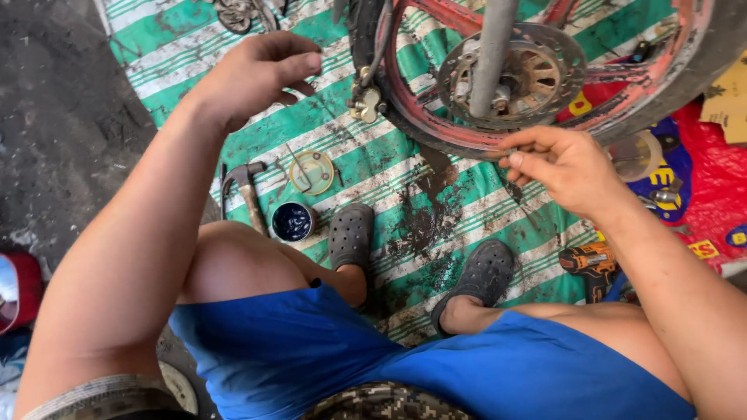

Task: The person applies blue grease to a motorcycle brake caliper and then installs it onto the front wheel hub, securing it with bolts. The person uses a small metal tool to apply grease and a wrench to tighten the bolts.

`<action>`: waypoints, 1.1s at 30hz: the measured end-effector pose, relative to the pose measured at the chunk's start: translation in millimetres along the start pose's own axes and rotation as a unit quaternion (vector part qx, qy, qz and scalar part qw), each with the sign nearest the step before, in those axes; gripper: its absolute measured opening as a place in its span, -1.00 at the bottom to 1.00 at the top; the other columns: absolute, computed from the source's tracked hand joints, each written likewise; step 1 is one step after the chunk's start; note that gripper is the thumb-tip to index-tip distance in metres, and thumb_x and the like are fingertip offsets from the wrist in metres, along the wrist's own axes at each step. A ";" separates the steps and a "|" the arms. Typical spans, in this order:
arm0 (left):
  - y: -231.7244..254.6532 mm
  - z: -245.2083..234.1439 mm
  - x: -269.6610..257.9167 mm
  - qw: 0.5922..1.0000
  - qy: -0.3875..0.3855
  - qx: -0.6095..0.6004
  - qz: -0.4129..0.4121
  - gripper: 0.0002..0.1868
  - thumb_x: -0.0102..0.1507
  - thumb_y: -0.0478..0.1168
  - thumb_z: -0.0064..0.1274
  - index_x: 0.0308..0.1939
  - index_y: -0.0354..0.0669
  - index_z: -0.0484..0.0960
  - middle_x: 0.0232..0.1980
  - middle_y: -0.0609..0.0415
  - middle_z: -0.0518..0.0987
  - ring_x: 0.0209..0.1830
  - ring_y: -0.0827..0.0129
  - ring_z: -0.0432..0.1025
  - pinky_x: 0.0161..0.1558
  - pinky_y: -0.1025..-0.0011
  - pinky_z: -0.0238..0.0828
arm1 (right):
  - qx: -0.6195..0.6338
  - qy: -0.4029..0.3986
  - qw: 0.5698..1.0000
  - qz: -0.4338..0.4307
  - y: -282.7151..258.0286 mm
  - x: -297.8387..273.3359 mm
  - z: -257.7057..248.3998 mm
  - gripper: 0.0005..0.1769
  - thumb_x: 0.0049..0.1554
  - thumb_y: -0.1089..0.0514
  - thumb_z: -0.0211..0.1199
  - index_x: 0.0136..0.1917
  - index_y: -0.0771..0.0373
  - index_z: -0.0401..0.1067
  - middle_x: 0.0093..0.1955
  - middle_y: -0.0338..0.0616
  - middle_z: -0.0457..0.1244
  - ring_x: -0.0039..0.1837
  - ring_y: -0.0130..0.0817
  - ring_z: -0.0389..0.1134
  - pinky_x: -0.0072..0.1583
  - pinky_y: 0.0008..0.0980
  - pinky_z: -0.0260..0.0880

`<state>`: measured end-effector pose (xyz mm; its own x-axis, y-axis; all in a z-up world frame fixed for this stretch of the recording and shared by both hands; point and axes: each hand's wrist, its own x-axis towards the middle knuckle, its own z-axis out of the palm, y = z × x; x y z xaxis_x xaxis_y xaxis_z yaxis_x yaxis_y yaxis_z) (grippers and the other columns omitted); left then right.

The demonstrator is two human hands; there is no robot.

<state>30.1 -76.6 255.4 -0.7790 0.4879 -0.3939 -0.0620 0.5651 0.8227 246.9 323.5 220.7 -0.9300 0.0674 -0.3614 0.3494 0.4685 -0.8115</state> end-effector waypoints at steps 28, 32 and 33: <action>-3.9 45.5 -13.1 0.969 0.013 0.080 0.235 -0.61 0.45 -0.03 0.29 0.25 -0.15 0.70 0.04 0.03 0.81 0.06 0.31 0.70 0.07 0.29 0.65 | 0.200 0.005 0.976 -0.082 8.5 -14.6 11.5 -0.71 0.20 0.46 0.39 0.18 0.35 0.46 0.28 0.14 0.45 0.24 -0.20 0.54 0.22 -0.30 0.74; -6.4 42.7 -12.8 0.967 0.018 0.088 0.239 -0.60 0.45 -0.02 0.29 0.27 -0.15 0.70 0.04 0.05 0.82 0.06 0.33 0.71 0.06 0.29 0.63 | 0.198 0.015 0.978 -0.057 7.3 -15.5 11.2 -0.70 0.20 0.44 0.41 0.18 0.35 0.46 0.26 0.07 0.46 0.01 -0.20 0.57 0.13 -0.35 0.68; -5.6 41.8 -13.8 0.966 0.019 0.093 0.240 -0.61 0.46 -0.03 0.29 0.28 -0.15 0.70 0.04 0.05 0.82 0.05 0.32 0.71 0.04 0.27 0.64 | 0.213 -0.009 0.974 -0.074 6.0 -15.3 10.6 -0.72 0.26 0.41 0.34 0.23 0.36 0.45 0.05 0.09 0.46 0.01 -0.16 0.57 0.28 -0.22 0.67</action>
<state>67.3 -58.7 239.1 -0.7135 0.6999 0.0333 0.4220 0.3913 0.8178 264.5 316.0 216.5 -0.9727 0.0091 -0.2318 0.2319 0.0640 -0.9706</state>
